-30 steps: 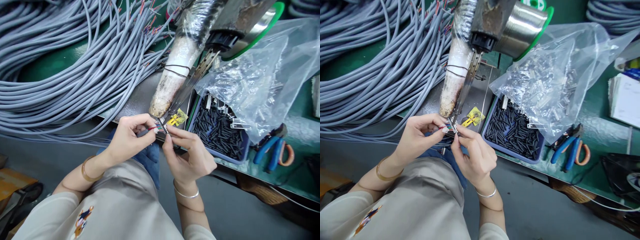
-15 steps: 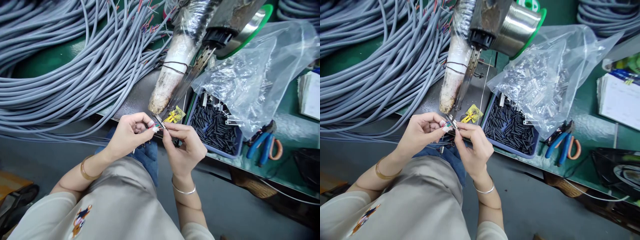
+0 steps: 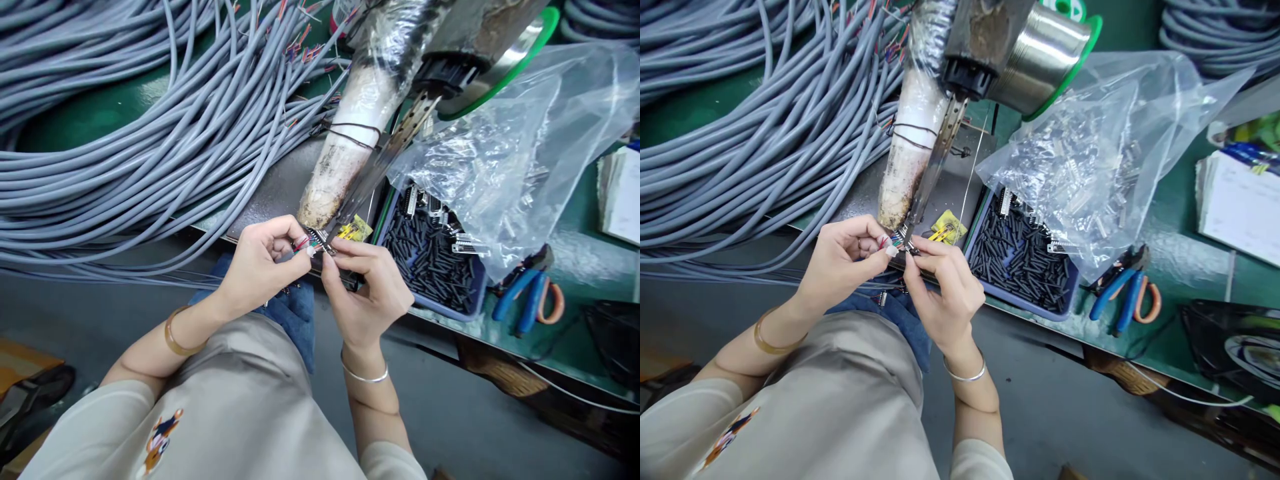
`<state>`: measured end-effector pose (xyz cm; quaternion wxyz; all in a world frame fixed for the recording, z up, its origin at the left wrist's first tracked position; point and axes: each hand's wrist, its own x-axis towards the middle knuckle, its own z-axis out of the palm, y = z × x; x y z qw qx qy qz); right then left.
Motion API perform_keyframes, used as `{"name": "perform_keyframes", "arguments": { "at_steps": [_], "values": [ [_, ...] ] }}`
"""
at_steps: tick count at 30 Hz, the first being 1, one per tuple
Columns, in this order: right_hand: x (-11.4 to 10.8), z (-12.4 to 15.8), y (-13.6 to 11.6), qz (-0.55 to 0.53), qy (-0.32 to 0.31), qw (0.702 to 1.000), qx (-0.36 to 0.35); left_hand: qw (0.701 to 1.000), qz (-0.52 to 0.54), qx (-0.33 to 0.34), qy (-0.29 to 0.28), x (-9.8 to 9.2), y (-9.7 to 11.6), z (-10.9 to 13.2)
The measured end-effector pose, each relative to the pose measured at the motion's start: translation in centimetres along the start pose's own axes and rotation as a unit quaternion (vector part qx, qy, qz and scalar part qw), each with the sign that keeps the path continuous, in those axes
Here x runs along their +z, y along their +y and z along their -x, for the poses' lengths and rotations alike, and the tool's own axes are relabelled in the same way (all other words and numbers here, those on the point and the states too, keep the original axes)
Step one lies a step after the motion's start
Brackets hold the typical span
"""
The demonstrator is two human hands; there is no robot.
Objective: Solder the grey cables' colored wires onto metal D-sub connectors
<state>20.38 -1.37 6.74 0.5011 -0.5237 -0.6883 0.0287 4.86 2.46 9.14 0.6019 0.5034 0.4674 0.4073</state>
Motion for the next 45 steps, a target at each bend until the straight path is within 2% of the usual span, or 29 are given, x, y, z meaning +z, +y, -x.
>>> {"name": "perform_keyframes", "arguments": {
  "at_steps": [10, 16, 20, 32, 35, 38, 40, 42, 45],
  "values": [
    [-0.3, -0.4, -0.4, 0.021, 0.001, 1.0, -0.008, 0.999, -0.029, 0.02, 0.02, 0.0, 1.0, 0.1],
    [-0.5, 0.3, -0.1, 0.058, -0.019, 0.997, -0.057, 0.999, -0.008, -0.021, -0.028, -0.1, 0.5, 0.0],
    [-0.9, 0.8, 0.0, 0.068, -0.019, 0.996, -0.059, 0.999, -0.004, -0.03, -0.039, -0.1, 0.1, 0.2],
    [-1.7, 2.0, 0.5, -0.012, 0.053, 0.997, -0.053, 0.991, 0.072, -0.089, -0.075, -0.4, -0.6, 1.0],
    [-2.1, 2.5, 1.3, -0.063, 0.032, 0.995, -0.076, 0.978, 0.124, -0.12, -0.118, -0.9, -0.6, 1.1],
    [-2.0, 3.0, 2.0, -0.065, -0.024, 0.991, -0.116, 0.949, 0.181, -0.157, -0.205, -1.3, -0.7, 1.3],
    [-1.8, 3.2, 1.8, -0.047, -0.033, 0.991, -0.123, 0.944, 0.187, -0.165, -0.215, -1.4, -0.7, 1.5],
    [-1.6, 3.3, 1.1, -0.041, -0.016, 0.996, -0.083, 0.956, 0.182, -0.146, -0.177, -1.3, -0.7, 1.9],
    [-1.5, 3.0, -0.3, -0.087, 0.012, 0.994, 0.059, 0.972, 0.171, -0.091, -0.136, -1.1, -0.7, 2.4]
  ]
}}
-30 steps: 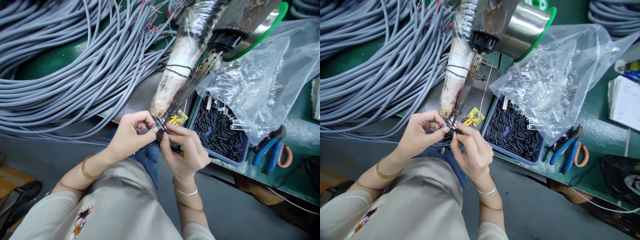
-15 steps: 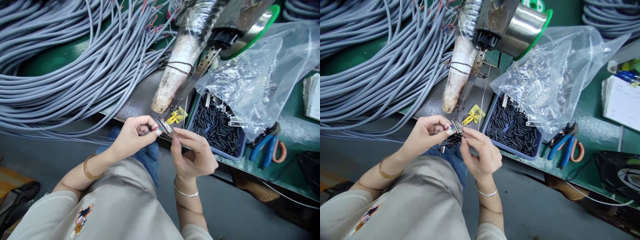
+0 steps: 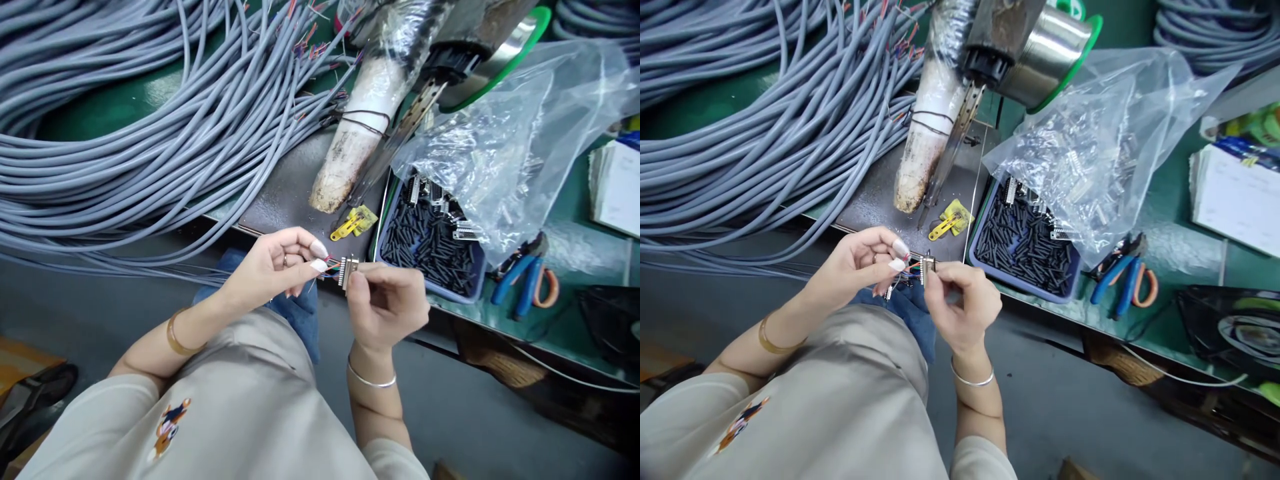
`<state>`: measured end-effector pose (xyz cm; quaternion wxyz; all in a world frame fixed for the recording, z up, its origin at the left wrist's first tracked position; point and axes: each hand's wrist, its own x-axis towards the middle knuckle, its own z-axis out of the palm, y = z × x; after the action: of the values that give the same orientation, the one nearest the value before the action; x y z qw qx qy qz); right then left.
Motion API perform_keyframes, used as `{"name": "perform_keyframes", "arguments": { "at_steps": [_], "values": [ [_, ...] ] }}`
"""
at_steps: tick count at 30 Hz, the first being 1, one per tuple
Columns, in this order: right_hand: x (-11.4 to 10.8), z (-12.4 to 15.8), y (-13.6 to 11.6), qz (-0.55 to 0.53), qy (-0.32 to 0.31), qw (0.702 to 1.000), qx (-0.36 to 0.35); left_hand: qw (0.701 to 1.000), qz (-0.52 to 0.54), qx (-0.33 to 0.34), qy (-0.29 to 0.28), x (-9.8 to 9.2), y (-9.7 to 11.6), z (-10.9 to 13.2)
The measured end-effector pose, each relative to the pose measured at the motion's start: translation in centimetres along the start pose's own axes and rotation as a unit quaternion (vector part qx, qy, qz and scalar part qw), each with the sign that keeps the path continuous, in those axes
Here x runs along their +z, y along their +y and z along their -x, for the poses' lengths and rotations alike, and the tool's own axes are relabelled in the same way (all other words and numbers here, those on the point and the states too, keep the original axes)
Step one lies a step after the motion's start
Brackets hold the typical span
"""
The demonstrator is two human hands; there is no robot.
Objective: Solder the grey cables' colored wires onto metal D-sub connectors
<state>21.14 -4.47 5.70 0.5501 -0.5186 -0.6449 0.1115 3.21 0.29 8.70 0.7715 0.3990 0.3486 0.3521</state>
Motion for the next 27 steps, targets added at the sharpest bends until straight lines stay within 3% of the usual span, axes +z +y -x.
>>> {"name": "perform_keyframes", "arguments": {
  "at_steps": [4, 7, 9, 12, 14, 16, 18, 23, 27],
  "values": [
    [0.3, -1.1, -1.3, -0.113, -0.029, 0.981, 0.156, 0.989, -0.074, 0.127, -0.026, -0.1, -0.2, 0.6],
    [0.5, -1.7, -1.6, -0.162, -0.076, 0.964, 0.199, 0.946, -0.205, 0.249, -0.034, -0.3, -0.5, 0.9],
    [0.5, -1.7, -1.8, -0.135, -0.078, 0.968, 0.196, 0.928, -0.25, 0.274, -0.01, -0.2, -0.8, 1.0],
    [0.4, -1.5, -1.9, -0.009, -0.017, 0.992, 0.126, 0.965, -0.183, 0.186, 0.037, -0.1, -1.4, 1.0],
    [0.3, -1.7, -1.9, 0.049, 0.086, 0.994, 0.052, 0.989, -0.099, 0.092, 0.054, 0.0, -1.5, 0.8],
    [0.2, -2.0, -1.7, 0.028, 0.203, 0.978, -0.032, 0.997, -0.036, 0.03, 0.059, -0.1, -1.5, 0.5],
    [0.2, -2.2, -1.3, -0.009, 0.245, 0.967, -0.072, 0.998, -0.001, 0.008, 0.057, -0.2, -1.4, 0.2],
    [0.0, -1.4, -0.2, 0.056, 0.171, 0.983, -0.037, 0.996, 0.072, 0.004, 0.047, -0.5, -1.3, -0.2],
    [-1.8, -0.8, -0.6, -0.03, 0.09, 0.994, -0.049, 0.992, 0.125, 0.005, 0.027, -0.8, -1.6, -0.4]
  ]
}}
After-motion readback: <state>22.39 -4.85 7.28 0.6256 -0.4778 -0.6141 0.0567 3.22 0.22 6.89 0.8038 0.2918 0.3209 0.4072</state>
